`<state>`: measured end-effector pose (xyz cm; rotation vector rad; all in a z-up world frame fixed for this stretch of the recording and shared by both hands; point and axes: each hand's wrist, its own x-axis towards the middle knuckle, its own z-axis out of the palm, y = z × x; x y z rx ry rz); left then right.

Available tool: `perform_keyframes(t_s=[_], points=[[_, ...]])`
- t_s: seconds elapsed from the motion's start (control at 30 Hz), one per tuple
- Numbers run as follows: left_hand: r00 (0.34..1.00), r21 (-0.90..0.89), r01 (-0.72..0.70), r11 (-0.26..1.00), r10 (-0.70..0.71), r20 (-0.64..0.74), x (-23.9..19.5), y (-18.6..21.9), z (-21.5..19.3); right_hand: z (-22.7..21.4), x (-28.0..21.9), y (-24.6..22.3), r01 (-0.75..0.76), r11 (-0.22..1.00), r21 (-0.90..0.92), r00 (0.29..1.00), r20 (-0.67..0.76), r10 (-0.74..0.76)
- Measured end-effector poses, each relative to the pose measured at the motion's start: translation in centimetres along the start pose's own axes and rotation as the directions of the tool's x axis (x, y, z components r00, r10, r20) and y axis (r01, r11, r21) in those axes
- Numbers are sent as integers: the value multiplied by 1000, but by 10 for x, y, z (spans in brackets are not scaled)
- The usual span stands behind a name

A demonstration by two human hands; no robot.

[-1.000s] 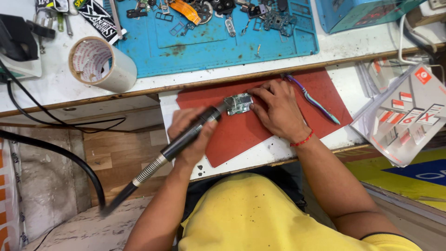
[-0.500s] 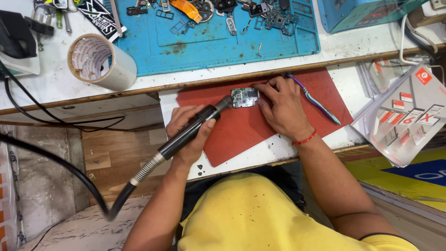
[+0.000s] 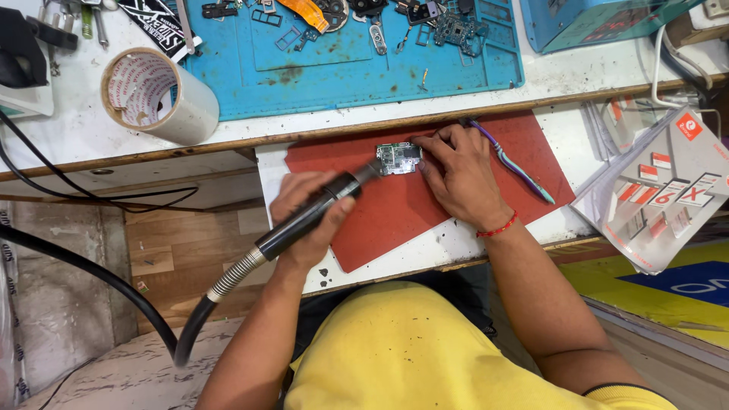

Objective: The person uses a hot air gun to apply heat to a small electronic circuit board placed on a red mat. They hold the board steady with one hand while directing the hot air nozzle with the other, focusing on specific components. The person occasionally adjusts the board's position to target different areas.

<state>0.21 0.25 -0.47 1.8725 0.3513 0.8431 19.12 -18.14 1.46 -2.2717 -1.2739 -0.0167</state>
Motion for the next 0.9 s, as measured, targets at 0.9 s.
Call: perform_keyframes(t_s=[0.9], points=[[999, 44, -3, 999, 1, 51, -2, -3, 2, -16, 14, -21, 45, 999, 28, 997, 61, -46]])
